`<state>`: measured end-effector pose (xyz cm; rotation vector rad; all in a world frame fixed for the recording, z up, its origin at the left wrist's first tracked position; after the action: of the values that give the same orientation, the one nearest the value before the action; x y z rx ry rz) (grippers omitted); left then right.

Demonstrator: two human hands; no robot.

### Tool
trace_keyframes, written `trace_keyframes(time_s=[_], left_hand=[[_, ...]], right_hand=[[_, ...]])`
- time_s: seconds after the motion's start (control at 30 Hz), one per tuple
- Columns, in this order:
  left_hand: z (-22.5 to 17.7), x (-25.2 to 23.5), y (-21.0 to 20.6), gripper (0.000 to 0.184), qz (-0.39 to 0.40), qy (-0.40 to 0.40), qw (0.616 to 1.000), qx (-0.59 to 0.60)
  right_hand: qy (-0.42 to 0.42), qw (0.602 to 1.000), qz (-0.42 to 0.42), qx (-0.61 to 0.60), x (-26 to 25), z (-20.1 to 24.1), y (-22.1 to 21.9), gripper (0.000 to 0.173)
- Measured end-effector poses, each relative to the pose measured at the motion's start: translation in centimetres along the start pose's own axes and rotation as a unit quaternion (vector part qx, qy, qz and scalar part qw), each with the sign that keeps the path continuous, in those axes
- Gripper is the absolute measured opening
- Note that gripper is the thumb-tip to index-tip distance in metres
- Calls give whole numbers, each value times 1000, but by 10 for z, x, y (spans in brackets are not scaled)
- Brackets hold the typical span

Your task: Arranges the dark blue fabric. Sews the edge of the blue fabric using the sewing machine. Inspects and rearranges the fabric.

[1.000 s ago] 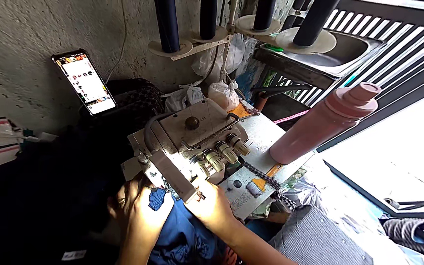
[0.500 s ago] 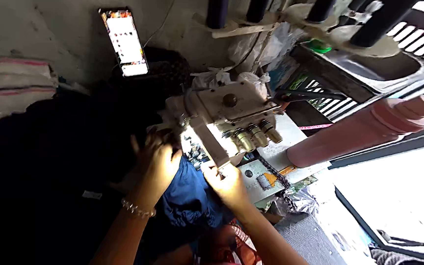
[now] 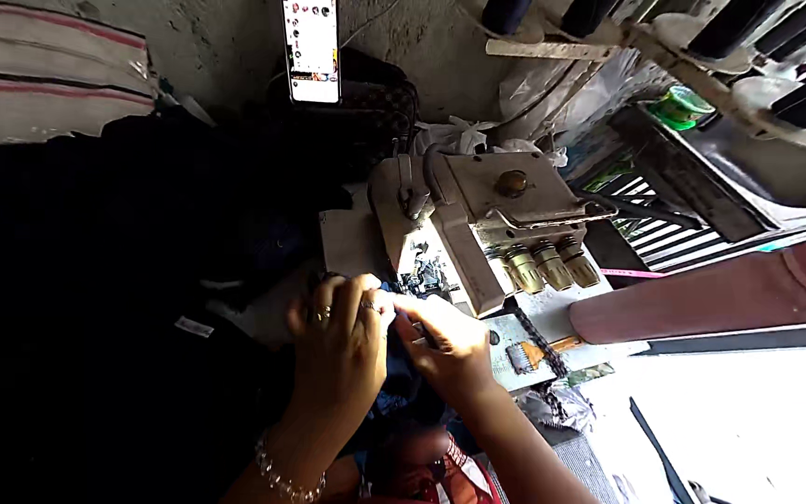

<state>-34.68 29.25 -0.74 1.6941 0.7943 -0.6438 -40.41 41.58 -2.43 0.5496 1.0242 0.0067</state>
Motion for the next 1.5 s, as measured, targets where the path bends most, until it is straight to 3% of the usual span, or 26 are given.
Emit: trace_keyframes(time_s=[0.07, 0.27, 0.37, 0.47, 0.53, 0.6, 0.67, 0.73, 0.8, 0.87, 1.0, 1.1, 1.2, 1.3, 1.37, 1.47, 1.5], left_hand=[[0, 1, -2, 25, 12, -7, 1000, 13], [22, 2, -15, 28, 73, 30, 993, 85], [21, 2, -9, 27, 55, 21, 996, 65], [-10, 12, 27, 19, 13, -26, 999, 15], [-35, 28, 40, 20, 30, -45, 997, 47], [-40, 46, 24, 37, 55, -33, 994, 90], [-15, 52, -2, 53, 30, -17, 990, 134], [19, 39, -15, 57, 39, -19, 976, 213], [38, 24, -15, 64, 83, -31, 956, 278], [32, 21, -4, 65, 107, -72, 957, 261], [-14, 57, 28, 60, 107, -187, 971, 100], [-14, 76, 29, 26, 57, -230, 971, 42], [-4, 67, 32, 18, 84, -154, 979, 106], [10, 51, 32, 30, 129, 40, 958, 254], [18, 37, 29, 38, 145, 117, 933, 307], [15, 20, 28, 83, 177, 116, 941, 265], [9, 16, 28, 86, 171, 78, 958, 219]], right_hand=[[22, 1000, 18, 4, 0, -1, 2, 14], [35, 993, 107, 43, 5, -29, 37, 24], [56, 985, 142, 85, 4, -40, 50, 22], [61, 979, 157, 116, 7, -51, 64, 25], [-12, 982, 155, 109, 13, -65, 71, 24], [-180, 966, 183, 8, 28, -75, 65, 24], [-359, 885, 218, -203, 54, -64, 41, 32], [-437, 809, 178, -351, 78, -39, 18, 29], [-470, 767, 105, -424, 92, -15, 6, 19], [-488, 743, 56, -455, 99, -2, 3, 16], [-464, 771, 37, -436, 101, 1, 10, 16], [-445, 788, 41, -424, 102, -3, 15, 17], [-440, 796, 51, -412, 101, -9, 16, 20], [-454, 796, 54, -396, 97, -10, 18, 18], [-460, 793, 47, -397, 94, -7, 18, 15], [-462, 796, 41, -388, 92, -7, 17, 20], [-463, 797, 42, -386, 92, -8, 15, 20]])
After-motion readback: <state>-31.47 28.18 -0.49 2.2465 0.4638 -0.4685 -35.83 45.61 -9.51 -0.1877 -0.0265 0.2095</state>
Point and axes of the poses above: each hand's wrist, its own x-axis away from the middle knuckle, its own y-axis out of the back of the hand, z = x × y, the point moved 6 cm from there along -x, towards the middle knuckle, and after that the axes turned 11 degrees about -z, right-handed, at the moved point
